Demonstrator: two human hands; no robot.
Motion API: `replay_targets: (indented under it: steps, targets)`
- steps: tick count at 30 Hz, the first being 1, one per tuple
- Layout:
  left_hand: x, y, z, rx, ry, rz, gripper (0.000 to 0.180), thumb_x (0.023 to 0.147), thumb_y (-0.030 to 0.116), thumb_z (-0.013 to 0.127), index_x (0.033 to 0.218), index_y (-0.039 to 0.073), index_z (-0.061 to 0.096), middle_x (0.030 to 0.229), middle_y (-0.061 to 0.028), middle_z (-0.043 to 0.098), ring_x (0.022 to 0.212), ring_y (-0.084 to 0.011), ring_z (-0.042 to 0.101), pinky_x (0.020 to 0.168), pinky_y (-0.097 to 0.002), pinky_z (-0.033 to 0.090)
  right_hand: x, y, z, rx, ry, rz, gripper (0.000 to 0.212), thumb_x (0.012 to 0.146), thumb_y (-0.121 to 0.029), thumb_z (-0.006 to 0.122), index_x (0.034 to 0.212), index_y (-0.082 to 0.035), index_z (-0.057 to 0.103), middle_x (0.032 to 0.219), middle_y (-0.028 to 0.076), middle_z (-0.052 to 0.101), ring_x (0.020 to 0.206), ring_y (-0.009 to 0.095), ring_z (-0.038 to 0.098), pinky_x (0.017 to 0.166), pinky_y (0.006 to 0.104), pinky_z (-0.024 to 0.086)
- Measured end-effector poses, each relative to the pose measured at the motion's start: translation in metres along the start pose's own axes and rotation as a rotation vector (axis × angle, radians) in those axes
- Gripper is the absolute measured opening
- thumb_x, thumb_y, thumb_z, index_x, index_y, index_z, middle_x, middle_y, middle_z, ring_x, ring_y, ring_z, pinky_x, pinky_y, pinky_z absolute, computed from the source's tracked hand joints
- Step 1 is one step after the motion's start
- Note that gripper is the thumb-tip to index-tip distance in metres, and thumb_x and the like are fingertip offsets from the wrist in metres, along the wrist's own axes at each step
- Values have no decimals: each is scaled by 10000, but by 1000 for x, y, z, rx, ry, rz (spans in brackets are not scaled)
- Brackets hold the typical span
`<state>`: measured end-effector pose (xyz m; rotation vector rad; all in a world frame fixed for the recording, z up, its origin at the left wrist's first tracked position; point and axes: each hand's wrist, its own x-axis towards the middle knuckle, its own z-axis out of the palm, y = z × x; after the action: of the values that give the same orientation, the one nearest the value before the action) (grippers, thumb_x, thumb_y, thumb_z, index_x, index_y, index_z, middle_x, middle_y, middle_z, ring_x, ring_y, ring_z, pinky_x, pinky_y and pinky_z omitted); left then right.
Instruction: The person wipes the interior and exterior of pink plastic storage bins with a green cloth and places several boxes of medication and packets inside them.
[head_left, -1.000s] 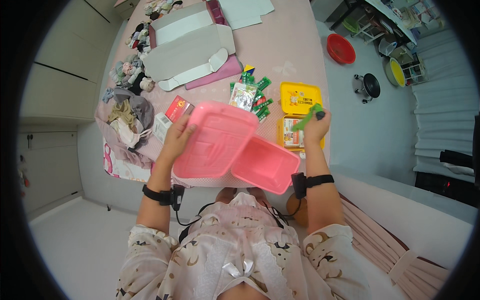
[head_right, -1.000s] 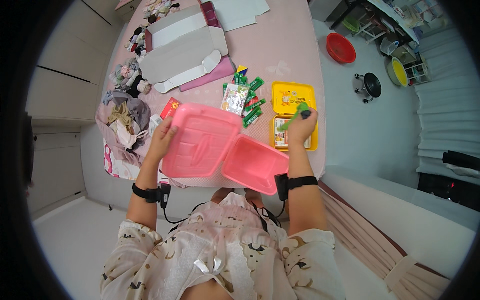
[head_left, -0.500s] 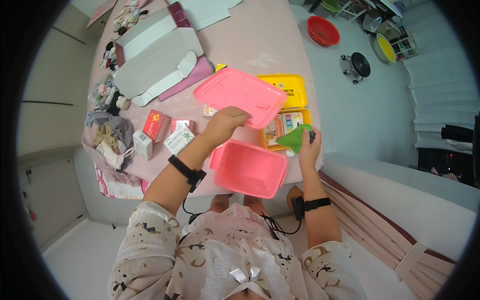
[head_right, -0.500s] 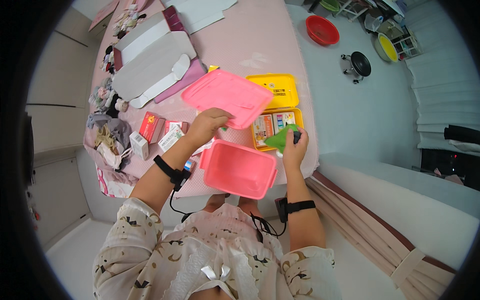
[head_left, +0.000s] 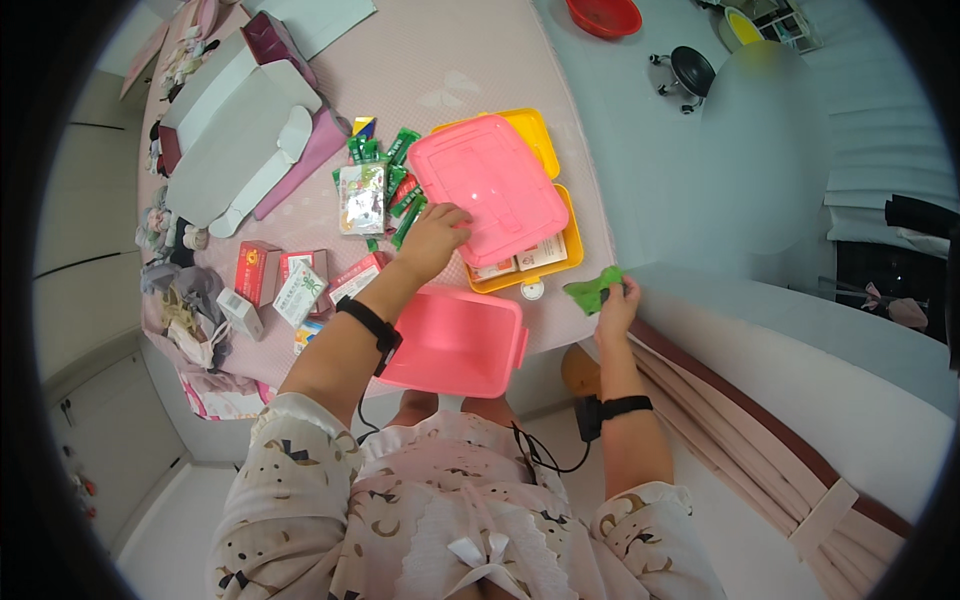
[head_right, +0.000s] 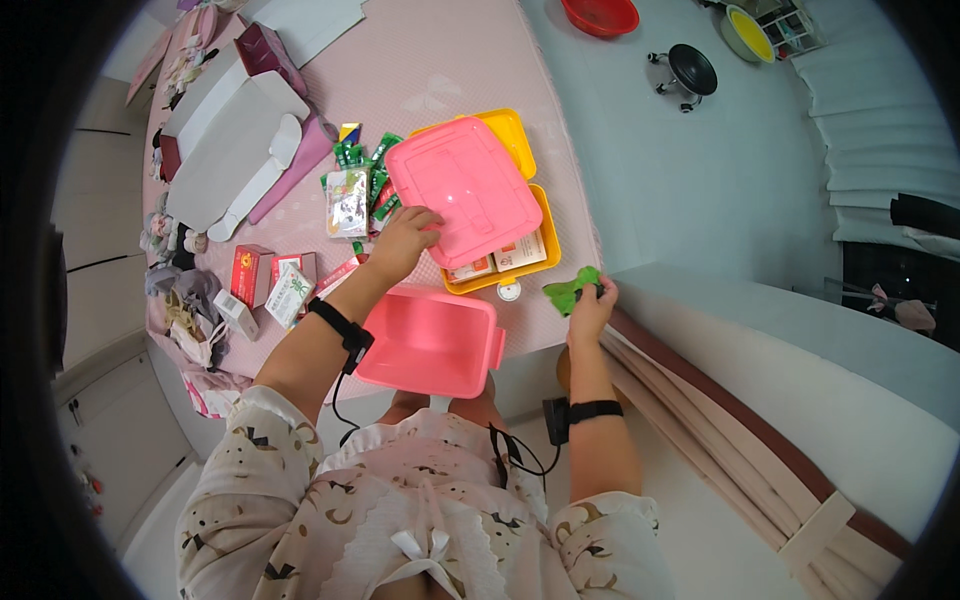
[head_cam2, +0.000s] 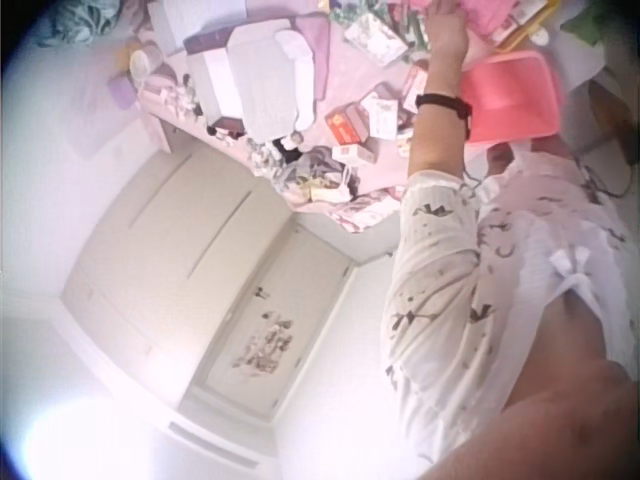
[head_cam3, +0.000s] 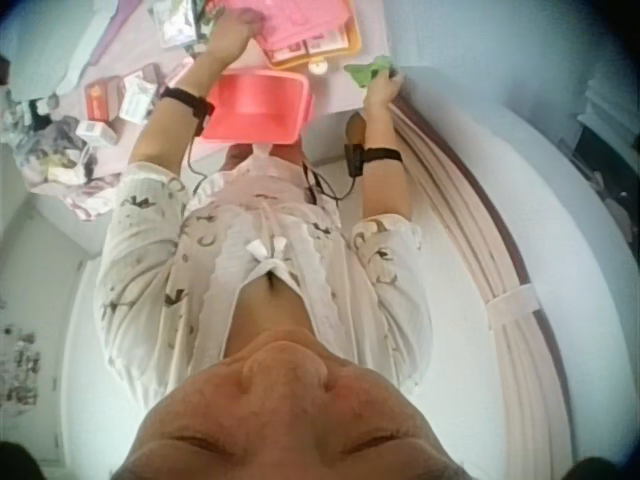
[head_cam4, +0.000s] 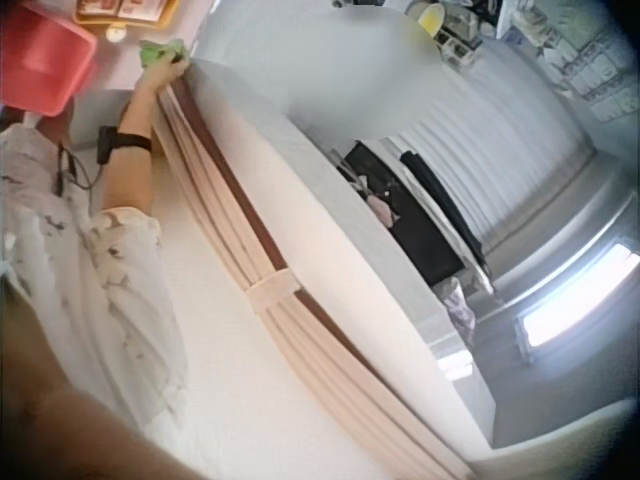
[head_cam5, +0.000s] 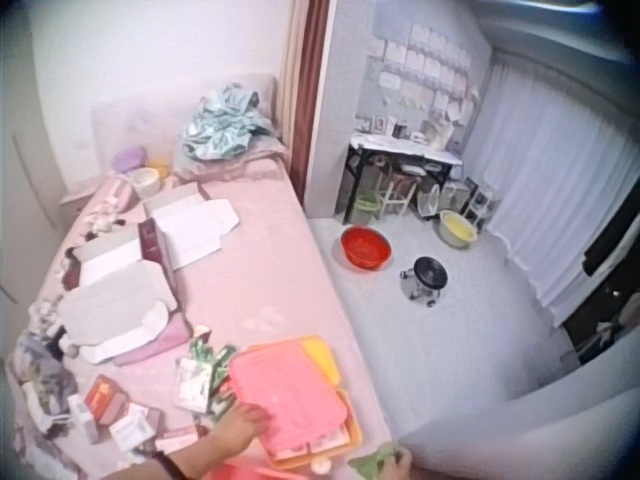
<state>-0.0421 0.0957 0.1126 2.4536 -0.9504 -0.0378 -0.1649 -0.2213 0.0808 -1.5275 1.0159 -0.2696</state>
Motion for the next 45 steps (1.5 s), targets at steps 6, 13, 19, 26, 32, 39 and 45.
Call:
replay_targets:
  steps: [6, 13, 19, 26, 32, 39, 45]
  targets:
    - [-2, 11, 9, 26, -24, -94, 98, 739, 88, 582, 810, 91, 649, 1122, -33, 612, 1086, -243, 525, 927, -404, 391, 12, 56, 6, 65, -138, 363, 403, 824, -76, 588, 1199, 10, 472, 1098, 135, 552, 992, 229, 540, 868, 315, 436]
    - [9, 25, 13, -184, 208, -82, 57, 719, 58, 583, 758, 16, 583, 956, -112, 626, 915, -296, 580, 791, -363, 467, 11, 10, 24, -162, -292, -16, 435, 929, -325, 527, 1206, 10, 527, 941, 100, 623, 768, 129, 561, 696, 252, 450]
    - [37, 46, 8, -250, 129, 226, 71, 720, 61, 591, 744, 9, 549, 1004, -125, 593, 946, -316, 560, 832, -378, 466, 9, -49, 13, 180, -437, 71, 223, 923, -234, 557, 1018, -33, 568, 736, 9, 564, 538, 58, 454, 459, 213, 336]
    - [40, 87, 18, -191, 152, -28, 339, 693, -23, 638, 1013, 62, 566, 1215, -141, 490, 1159, -353, 464, 974, -412, 402, -8, -7, -52, 493, -31, 182, 95, 900, -45, 554, 995, -44, 560, 763, 4, 548, 554, 86, 450, 471, 226, 342]
    - [5, 87, 36, -195, 94, -289, 457, 673, -15, 674, 1102, 71, 539, 1244, -155, 459, 1168, -363, 441, 994, -434, 384, -26, 73, -94, 411, 213, 410, 106, 913, -58, 554, 1019, -64, 552, 768, 13, 555, 530, 104, 448, 460, 235, 360]
    - [-32, 75, 37, -181, 61, -311, 451, 679, -18, 673, 1100, 62, 532, 1237, -163, 468, 1169, -366, 441, 996, -426, 387, -63, 102, -47, -63, 12, 582, 477, 802, -51, 680, 1216, -58, 442, 911, 54, 612, 638, 165, 570, 505, 292, 448]
    - [-48, 70, 36, -194, 35, -335, 416, 711, -10, 670, 1096, 55, 527, 1242, -164, 476, 1171, -365, 446, 996, -431, 384, -39, 141, -53, -133, -101, 439, 825, 687, 18, 721, 1354, -9, 236, 1188, 115, 520, 1086, 255, 530, 845, 363, 480]
